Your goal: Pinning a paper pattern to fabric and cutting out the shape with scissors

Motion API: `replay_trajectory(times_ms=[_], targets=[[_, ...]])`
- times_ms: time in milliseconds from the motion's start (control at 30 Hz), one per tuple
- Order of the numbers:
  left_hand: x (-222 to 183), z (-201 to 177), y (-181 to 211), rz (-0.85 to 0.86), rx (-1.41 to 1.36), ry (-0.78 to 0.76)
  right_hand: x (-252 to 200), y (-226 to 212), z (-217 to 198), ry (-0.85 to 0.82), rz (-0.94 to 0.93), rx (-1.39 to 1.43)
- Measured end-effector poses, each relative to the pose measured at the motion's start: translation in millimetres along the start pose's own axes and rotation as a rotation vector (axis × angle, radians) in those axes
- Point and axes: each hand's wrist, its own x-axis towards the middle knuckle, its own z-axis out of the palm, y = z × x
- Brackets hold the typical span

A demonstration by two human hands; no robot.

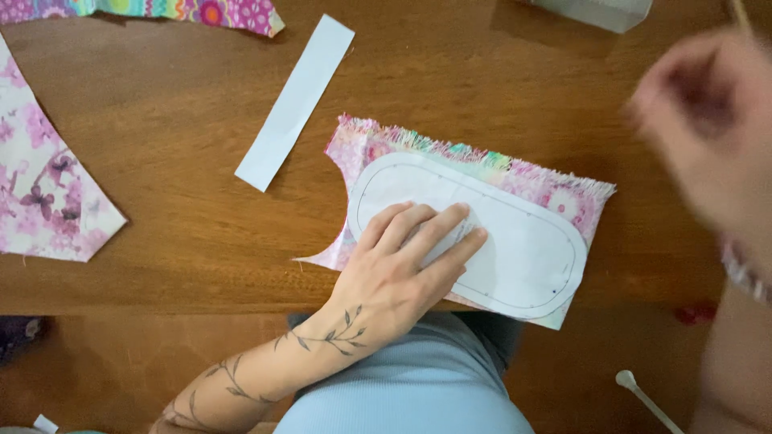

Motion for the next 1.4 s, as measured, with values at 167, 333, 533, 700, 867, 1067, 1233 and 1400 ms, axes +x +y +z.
replay_trajectory(times_ms=[167, 333, 533, 700, 867, 1067, 1233, 1400], targets=[[5.4, -2.9, 0.4, 0.011, 0.046, 0.008, -52.4, -79.6, 26.0, -0.127, 0.115, 0.082], [5.2, 2.2, -0.7, -0.001, 0.019, -0.036, -89.7, -57.1, 60.3, -0.145, 0.172, 0.421], [4.7, 2.9, 0.4, -0.045, 0.013, -0.073, -96.7, -54.3, 72.2, 0.016, 0.104, 0.342], [5.6, 1.5, 0.3, -0.054, 0.027, -0.059, -94.6, -55.5, 72.5, 0.038, 0.171, 0.435], [5.0, 3.1, -1.0, -0.047, 0.018, -0.056, -85.8, -62.6, 59.7, 0.118, 0.146, 0.37], [6.6, 1.0, -0.7, -0.042, 0.001, -0.055, -78.5, -42.9, 43.3, 0.115, -0.241, -0.406], [5.7, -0.2, -1.2, -0.046, -0.023, -0.071, -79.0, -33.9, 30.6, 0.059, -0.323, -0.559], [4.5, 2.9, -2.2, -0.052, -0.021, -0.061, -81.1, -40.3, 26.4, 0.26, -0.247, -0.323]])
